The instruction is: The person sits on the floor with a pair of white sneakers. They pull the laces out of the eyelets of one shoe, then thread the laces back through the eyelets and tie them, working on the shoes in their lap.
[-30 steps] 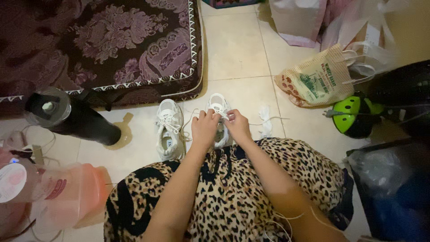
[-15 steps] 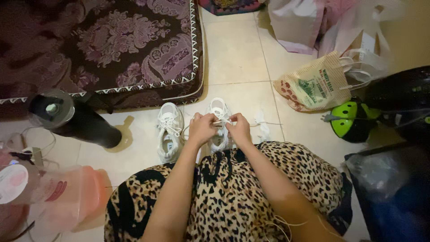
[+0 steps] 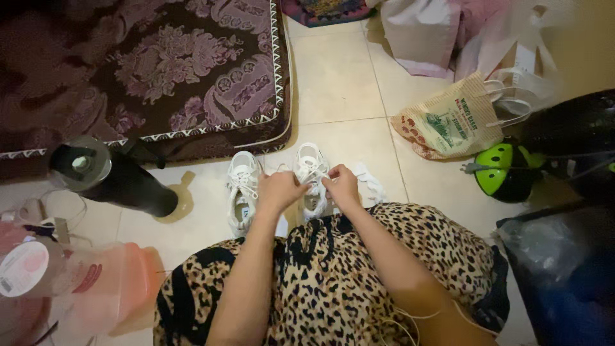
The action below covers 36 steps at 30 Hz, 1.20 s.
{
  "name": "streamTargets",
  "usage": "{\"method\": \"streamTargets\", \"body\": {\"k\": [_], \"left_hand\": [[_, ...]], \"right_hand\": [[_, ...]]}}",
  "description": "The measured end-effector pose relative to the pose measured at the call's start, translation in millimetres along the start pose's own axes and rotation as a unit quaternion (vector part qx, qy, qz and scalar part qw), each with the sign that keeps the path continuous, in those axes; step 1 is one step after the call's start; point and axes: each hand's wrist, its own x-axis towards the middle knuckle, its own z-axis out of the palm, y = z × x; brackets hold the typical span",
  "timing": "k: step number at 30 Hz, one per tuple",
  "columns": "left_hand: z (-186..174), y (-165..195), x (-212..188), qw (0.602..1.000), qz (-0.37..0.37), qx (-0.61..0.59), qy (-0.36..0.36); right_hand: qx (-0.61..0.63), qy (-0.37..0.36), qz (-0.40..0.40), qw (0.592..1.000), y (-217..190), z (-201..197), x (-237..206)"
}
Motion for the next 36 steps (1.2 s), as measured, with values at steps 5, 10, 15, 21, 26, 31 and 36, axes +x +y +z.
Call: {"method": "streamTargets", "body": {"k": [5,10,15,21,26,31,36], "left_hand": [[-17.8,16.8,-10.8,0.957,0.215,-0.146,0.131],[-43.6,8.2,-20.4,0.793,0.185,-0.578,0.054],[-39.5,35.2,-36.2,0.965,0.038,-0.239,-0.102],[-49.0,9.3,-27.5,0.758,0.191,-0.623,0.026],[-66.9,-36.1,-22.6,0.55,0.262,-0.788,0.087],[-58.2,-22.4,-24.2,0.928,0.014,-0.34,0.15],[-2.2,18.2,-13.7,0.941,0.099,0.123,0.298]], "right_hand": [[-0.091,0.034,-0.028,0.995,1.0,-2.2,0.2],[-0.016,0.001,0.052,0.999,-0.4,-2.2,-0.5],[-0.136,0.05,-0.187,0.972,3.9,2.8,2.4],[-0.08,0.015,0.066,0.994,5.1,0.8,0.8],[-0.168,0.047,-0.1,0.979,5.3,-2.0,-1.3],[-0.361,0.025,-0.197,0.911,1.2,10.4,-3.2],[-0.432,0.024,-0.245,0.868,-7.6,16.7,1.4]]}}
